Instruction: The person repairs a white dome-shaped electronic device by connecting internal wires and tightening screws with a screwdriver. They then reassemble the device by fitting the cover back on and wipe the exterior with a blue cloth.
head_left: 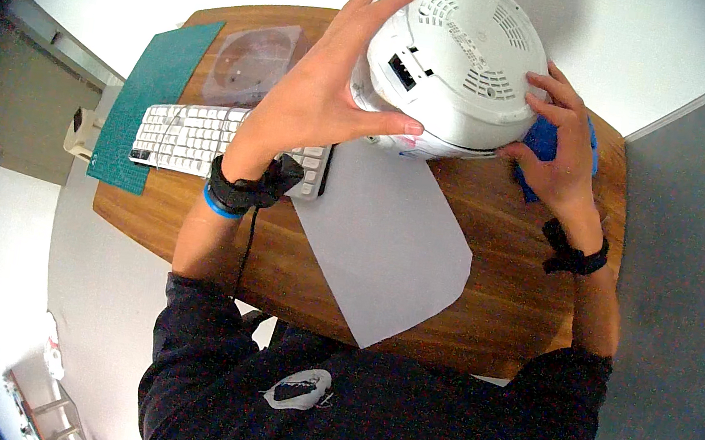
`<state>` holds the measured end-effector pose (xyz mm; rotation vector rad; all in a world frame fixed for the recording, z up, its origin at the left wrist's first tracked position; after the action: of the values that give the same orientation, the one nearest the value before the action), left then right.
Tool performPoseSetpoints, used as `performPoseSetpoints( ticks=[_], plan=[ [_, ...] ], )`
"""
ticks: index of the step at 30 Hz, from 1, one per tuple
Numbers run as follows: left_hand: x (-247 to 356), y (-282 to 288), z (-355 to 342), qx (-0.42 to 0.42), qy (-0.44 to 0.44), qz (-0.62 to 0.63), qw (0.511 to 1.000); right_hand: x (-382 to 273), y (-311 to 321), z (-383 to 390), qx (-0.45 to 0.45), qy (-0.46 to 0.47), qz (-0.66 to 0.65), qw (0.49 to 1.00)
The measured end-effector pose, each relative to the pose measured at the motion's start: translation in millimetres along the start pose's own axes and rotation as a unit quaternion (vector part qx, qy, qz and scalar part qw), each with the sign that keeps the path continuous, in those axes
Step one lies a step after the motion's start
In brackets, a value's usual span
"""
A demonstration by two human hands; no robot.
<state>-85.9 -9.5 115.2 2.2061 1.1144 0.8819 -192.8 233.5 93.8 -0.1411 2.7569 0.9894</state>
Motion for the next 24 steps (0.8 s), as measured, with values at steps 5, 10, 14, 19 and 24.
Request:
performPoseSetpoints(
  ticks=[5, 10, 14, 19, 24],
  plan=[
    [3, -6, -9, -0.051, 0.002, 0.079, 0.996, -1, 6, -2, 0.001, -0.015, -0.007, 1.000],
    [4, -10, -15, -0.061, 0.001, 0.086, 0.994, -4, 15, -3, 0.001, -0.017, -0.004, 1.000],
    [4, -14, -16, -0.063, -0.010, 0.094, 0.994, 3, 12, 7, -0.001, -0.038, 0.000, 0.999],
    [1, -11, -14, -0.086, 0.004, 0.078, 0.993, 4, 4, 9, 0.003, -0.046, -0.002, 0.999],
    [-9, -10, -13, -0.073, 0.017, 0.125, 0.989, 0, 3, 5, 0.004, -0.037, 0.012, 0.999]
  ],
)
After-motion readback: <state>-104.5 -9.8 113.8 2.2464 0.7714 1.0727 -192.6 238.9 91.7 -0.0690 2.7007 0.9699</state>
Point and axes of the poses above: each hand's wrist, its own z-axis away from the middle knuckle, its own y-axis out of the back of the hand, x = y × z, the point moved 8 cm from there along -z, towards the middle knuckle, and after that the axes turned 8 degrees about -z, right-handed, at the moved point
